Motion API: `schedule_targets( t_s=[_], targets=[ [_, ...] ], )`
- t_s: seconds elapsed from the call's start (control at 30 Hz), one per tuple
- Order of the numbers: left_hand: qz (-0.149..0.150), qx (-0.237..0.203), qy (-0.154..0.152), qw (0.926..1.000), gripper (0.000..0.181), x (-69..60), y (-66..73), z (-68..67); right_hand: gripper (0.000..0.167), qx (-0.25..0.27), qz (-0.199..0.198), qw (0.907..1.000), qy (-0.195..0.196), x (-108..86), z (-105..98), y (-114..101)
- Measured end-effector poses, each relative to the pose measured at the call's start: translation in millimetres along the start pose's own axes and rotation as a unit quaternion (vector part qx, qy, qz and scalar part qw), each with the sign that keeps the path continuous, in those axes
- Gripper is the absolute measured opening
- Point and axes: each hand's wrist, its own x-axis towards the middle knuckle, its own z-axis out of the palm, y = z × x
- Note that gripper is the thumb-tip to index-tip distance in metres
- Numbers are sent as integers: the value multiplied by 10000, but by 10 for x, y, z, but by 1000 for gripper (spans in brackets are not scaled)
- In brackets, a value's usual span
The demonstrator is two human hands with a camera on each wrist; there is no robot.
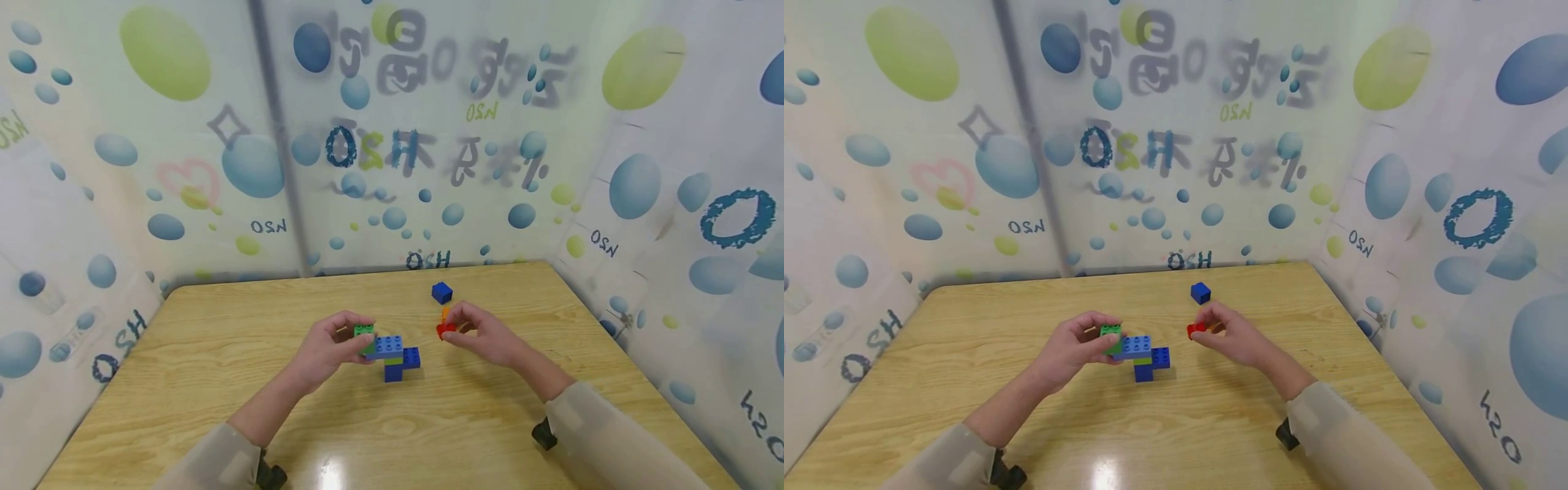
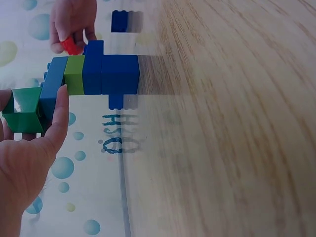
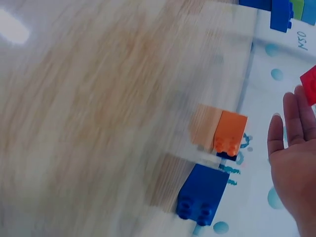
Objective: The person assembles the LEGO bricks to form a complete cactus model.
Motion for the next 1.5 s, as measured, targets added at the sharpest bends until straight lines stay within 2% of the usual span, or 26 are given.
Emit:
schedule_targets(
  t_s=[0.17,0.37,0.6,0.77,0.93,1.5],
  targets=[
    [-19,58,4,10000,34,1,-1,-5,23,-63,39,10000,22,4,83,-42],
    [-16,84,5,10000,34,-5,9,-1,39,-146,-156,9993,-295,19,190,-85],
    [-43,126,50,9999,33,-3,4,-2,29,-65,-128,9981,-597,46,296,-115],
    [-75,142,64,9999,34,-2,5,-3,33,-70,-79,9976,-680,53,351,-128],
    [-100,192,95,9997,34,-5,22,8,37,-149,-80,9973,-718,49,378,-121],
    [-57,96,58,9999,34,1,13,9,29,-144,26,9977,-656,63,413,-181]
  ],
)
